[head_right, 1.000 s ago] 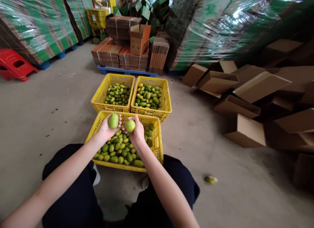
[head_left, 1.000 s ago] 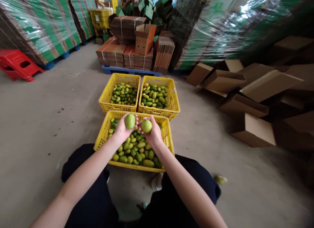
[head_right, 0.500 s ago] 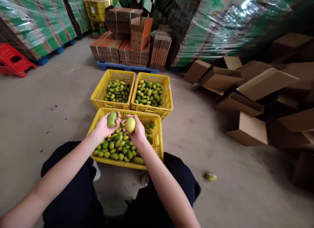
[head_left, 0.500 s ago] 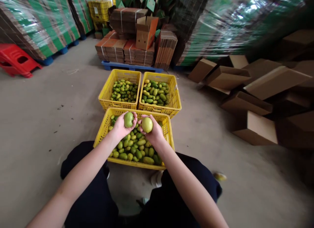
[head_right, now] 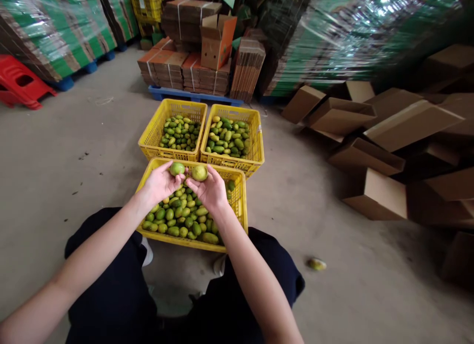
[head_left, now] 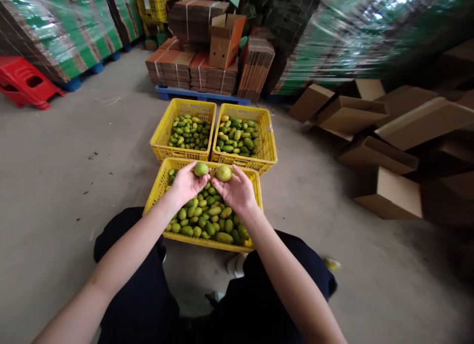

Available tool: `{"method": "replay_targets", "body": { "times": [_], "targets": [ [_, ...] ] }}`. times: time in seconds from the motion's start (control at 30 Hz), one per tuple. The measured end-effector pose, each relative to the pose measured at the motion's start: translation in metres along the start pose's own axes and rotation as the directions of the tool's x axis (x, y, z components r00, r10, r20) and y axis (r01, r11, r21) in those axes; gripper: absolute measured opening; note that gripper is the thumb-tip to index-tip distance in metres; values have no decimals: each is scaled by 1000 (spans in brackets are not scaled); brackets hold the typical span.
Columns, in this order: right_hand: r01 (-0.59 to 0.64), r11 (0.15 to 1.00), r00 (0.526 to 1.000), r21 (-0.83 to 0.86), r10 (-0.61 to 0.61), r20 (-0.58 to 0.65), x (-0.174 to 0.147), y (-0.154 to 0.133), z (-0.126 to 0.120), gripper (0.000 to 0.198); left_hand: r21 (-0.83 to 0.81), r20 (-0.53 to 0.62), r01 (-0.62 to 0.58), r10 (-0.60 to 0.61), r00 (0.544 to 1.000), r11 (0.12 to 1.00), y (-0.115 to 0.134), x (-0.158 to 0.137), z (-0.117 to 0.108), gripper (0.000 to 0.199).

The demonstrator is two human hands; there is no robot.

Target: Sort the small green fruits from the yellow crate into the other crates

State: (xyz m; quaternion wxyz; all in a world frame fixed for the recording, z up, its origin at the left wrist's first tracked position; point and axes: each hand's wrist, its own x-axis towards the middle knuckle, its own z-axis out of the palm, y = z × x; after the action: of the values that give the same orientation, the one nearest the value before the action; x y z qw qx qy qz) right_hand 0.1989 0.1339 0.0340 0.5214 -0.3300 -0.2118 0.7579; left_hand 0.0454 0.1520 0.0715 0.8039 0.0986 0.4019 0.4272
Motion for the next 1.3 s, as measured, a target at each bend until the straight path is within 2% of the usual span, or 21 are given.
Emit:
{"method": "replay_targets", "body": {
  "times": [0.07, 0.1, 0.13, 0.2, 0.27, 0.33, 0.37, 0.43, 0.5, 0.63, 0.7, 0.73, 0.8, 0.87, 0.9, 0.93, 1.0, 1.1, 1.17, 1.23, 1.3],
  "targets": [
    [86, 989, 996, -123, -88, -10, -1, -2, 0, 33, 218, 41, -239, 235, 971, 946, -2, 0, -2, 17],
    [168, 960, 983, -223, -179, -30, -3, -3, 1, 34, 321, 82, -389, 384, 920, 864, -3, -1, -3, 25],
    [271, 898, 952, -346, -303, -42, -5, -5, 2, 38, 405, 139, -528, 520, 843, 747, -4, -4, -4, 37],
    [465, 652, 817, -599, -576, 7, -12, -8, 5, 53, 514, 285, -696, 665, 690, 502, -5, -9, -5, 49],
    [555, 331, 662, -764, -731, 165, -21, -11, 9, 58, 564, 426, -748, 652, 627, 350, -6, -15, -6, 46],
    [566, 56, 559, -823, -759, 333, -30, -14, 13, 50, 562, 526, -780, 609, 593, 274, -7, -17, -8, 41],
    [561, -51, 518, -827, -757, 398, -34, -15, 14, 45, 545, 561, -801, 601, 569, 250, -8, -16, -9, 41],
    [549, -185, 448, -815, -758, 474, -38, -16, 15, 41, 497, 606, -841, 609, 512, 213, -9, -14, -11, 41],
    [551, -224, 405, -804, -770, 492, -39, -15, 16, 43, 459, 629, -869, 622, 466, 187, -10, -11, -12, 40],
    [585, -205, 397, -785, -771, 498, -39, -12, 17, 46, 431, 650, -890, 635, 419, 146, -9, -12, -11, 32],
    [599, -152, 412, -786, -784, 465, -41, -12, 19, 42, 461, 634, -876, 637, 438, 144, -7, -15, -10, 33],
    [605, -89, 436, -791, -794, 423, -42, -12, 20, 39, 492, 615, -855, 629, 476, 165, -7, -18, -9, 36],
    [614, 152, 544, -775, -792, 276, -43, -13, 21, 39, 553, 550, -777, 569, 611, 300, -6, -23, -7, 42],
    [555, 503, 724, -663, -685, 86, -42, -16, 21, 40, 567, 476, -623, 404, 781, 539, -5, -25, -5, 43],
    [479, 667, 815, -571, -580, 6, -41, -18, 20, 38, 551, 442, -520, 300, 845, 653, -5, -25, -4, 44],
    [376, 797, 889, -472, -454, -58, -38, -19, 19, 35, 529, 409, -411, 202, 890, 742, -5, -23, -4, 48],
    [150, 941, 969, -303, -201, -144, -32, -20, 17, 32, 488, 325, -219, 57, 944, 845, -5, -17, -4, 51],
    [-75, 985, 981, -153, 45, -190, -23, -19, 12, 35, 416, 183, -30, -51, 982, 909, -6, -6, -6, 46],
    [-107, 986, 981, -129, 83, -177, -21, -17, 10, 36, 390, 144, -5, -56, 988, 921, -7, -1, -8, 44],
    [-2, 988, 985, -157, -25, -170, -21, -15, 10, 31, 389, 162, -111, 51, 985, 915, -8, -1, -9, 39],
    [222, 942, 954, -252, -263, -143, -25, -15, 12, 32, 408, 226, -317, 242, 944, 856, -8, -5, -9, 37]
  ]
}}
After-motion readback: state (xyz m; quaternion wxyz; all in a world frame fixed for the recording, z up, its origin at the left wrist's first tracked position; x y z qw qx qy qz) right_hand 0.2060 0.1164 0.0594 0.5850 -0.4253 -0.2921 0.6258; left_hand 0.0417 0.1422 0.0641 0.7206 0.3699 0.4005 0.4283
